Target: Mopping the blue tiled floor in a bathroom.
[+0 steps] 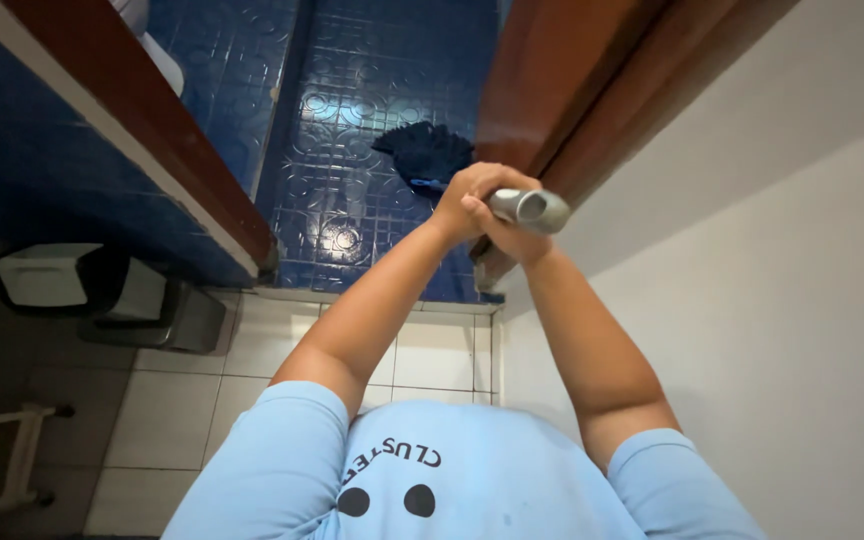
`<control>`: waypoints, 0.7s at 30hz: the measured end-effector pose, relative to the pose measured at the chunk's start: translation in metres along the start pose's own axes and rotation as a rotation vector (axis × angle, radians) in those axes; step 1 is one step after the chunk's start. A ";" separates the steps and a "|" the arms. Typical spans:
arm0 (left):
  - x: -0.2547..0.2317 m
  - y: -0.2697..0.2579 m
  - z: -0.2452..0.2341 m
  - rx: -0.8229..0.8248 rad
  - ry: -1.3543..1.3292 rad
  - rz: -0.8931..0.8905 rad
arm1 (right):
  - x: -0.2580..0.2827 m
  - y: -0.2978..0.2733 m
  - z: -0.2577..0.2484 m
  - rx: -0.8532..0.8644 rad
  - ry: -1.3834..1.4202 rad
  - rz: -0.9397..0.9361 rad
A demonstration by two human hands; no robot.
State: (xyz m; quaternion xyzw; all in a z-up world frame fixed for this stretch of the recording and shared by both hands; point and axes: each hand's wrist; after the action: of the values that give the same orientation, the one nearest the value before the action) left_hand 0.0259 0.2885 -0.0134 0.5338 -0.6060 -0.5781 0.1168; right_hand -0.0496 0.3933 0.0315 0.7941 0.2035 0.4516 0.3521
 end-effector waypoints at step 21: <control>0.226 -0.039 0.013 0.172 -0.086 -0.252 | -0.137 0.033 0.053 -0.226 -0.328 0.244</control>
State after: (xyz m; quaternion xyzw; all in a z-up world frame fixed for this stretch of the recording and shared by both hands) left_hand -0.0551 0.1288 -0.1572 0.5885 -0.5857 -0.5566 -0.0290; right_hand -0.0731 0.2638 -0.0409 0.8311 -0.0058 0.3755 0.4102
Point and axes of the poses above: each hand's wrist, its own y-axis towards the middle knuckle, its own z-axis out of the palm, x = y × z, and after that the axes turned 6 degrees about -y, right-handed
